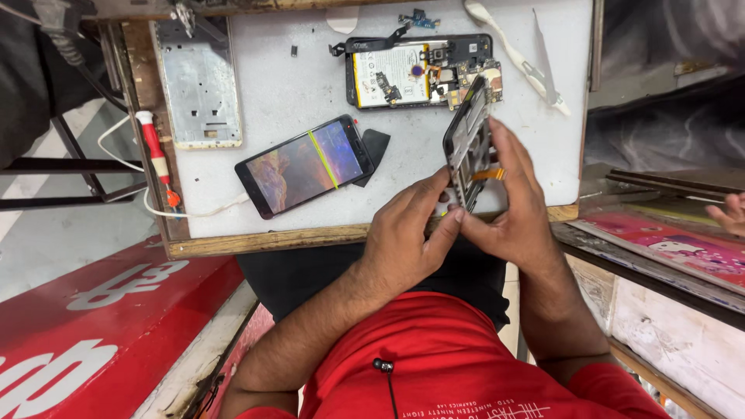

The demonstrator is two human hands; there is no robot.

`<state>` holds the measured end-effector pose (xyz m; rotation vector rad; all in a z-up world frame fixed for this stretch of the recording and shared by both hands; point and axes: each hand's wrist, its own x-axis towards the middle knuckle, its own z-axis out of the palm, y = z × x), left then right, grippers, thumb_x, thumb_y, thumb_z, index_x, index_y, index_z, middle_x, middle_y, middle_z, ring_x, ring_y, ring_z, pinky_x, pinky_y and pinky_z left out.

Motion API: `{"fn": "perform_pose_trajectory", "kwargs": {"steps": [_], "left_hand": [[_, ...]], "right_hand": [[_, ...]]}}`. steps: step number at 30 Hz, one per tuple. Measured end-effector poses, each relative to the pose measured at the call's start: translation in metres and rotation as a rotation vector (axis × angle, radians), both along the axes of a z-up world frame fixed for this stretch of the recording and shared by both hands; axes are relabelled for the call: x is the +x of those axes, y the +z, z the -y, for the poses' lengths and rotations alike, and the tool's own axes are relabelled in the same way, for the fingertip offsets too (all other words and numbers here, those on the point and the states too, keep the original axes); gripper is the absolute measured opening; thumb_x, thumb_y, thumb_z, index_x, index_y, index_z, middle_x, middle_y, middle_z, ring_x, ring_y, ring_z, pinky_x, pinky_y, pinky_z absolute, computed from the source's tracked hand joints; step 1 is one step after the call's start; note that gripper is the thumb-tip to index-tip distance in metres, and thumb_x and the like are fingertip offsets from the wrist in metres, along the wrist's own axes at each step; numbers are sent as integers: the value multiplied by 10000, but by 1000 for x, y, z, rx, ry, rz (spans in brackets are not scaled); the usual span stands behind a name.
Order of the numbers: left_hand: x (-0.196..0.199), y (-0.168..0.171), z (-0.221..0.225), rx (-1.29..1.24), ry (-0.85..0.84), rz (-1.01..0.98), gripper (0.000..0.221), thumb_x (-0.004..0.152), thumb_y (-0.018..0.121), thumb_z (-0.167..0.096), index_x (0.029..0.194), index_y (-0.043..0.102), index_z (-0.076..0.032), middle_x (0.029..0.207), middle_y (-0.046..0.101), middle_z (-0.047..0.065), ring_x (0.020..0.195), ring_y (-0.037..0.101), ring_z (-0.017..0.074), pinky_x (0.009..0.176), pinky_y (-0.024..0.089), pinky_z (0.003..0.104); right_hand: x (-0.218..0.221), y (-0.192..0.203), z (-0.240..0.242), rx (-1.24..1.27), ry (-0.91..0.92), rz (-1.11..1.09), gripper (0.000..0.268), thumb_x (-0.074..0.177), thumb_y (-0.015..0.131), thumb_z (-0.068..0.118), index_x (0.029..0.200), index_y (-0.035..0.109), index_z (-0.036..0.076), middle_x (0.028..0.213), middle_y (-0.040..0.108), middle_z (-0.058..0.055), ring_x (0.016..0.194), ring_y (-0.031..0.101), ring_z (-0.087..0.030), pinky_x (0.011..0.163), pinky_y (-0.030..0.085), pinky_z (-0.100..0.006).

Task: The person disassembles a smartphone, removes the motherboard, and transfers small components to another board. They handle the phone chassis, battery, and screen while working at a cluttered repair bench.

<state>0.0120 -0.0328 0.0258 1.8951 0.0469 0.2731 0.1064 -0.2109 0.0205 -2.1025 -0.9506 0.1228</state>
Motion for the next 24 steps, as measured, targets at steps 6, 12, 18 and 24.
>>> {"fn": "perform_pose_trajectory", "kwargs": {"steps": [6, 12, 18, 24], "left_hand": [[-39, 0, -41, 512, 240, 73, 443, 958, 746, -125, 1368, 599, -51, 1389, 564, 211, 1341, 495, 476, 1141, 435, 605], [-80, -8, -85, 837, 543, -347, 563, 982, 774, -363, 1436, 633, -62, 1615, 296, 259, 1524, 173, 559, 1207, 231, 757], [-59, -29, -54, 799, 406, -378, 527, 906, 790, -510, 1191, 699, -76, 1568, 302, 268, 1498, 150, 575, 1163, 168, 809], [-70, -29, -56, 753, 469, -68, 426, 973, 780, -397, 1274, 735, -100, 1530, 421, 233, 1499, 226, 510, 1213, 211, 714]], "right_hand": [[0, -19, 3, 92, -33, -16, 1127, 826, 850, 44, 1682, 116, 67, 1683, 344, -266, 1547, 420, -349, 1268, 389, -430], [-5, -38, 12, 298, -43, -205, 1180, 829, 802, -50, 1711, 34, 110, 1706, 291, -219, 1556, 369, -288, 1304, 317, -412], [-7, -40, 14, 333, -41, -201, 1145, 833, 785, -65, 1694, 54, 125, 1723, 267, -169, 1514, 367, -277, 1262, 320, -406], [-9, -45, 19, 399, -87, -290, 1125, 848, 802, -11, 1703, 85, 134, 1705, 307, -134, 1422, 451, -246, 1194, 390, -370]]}}
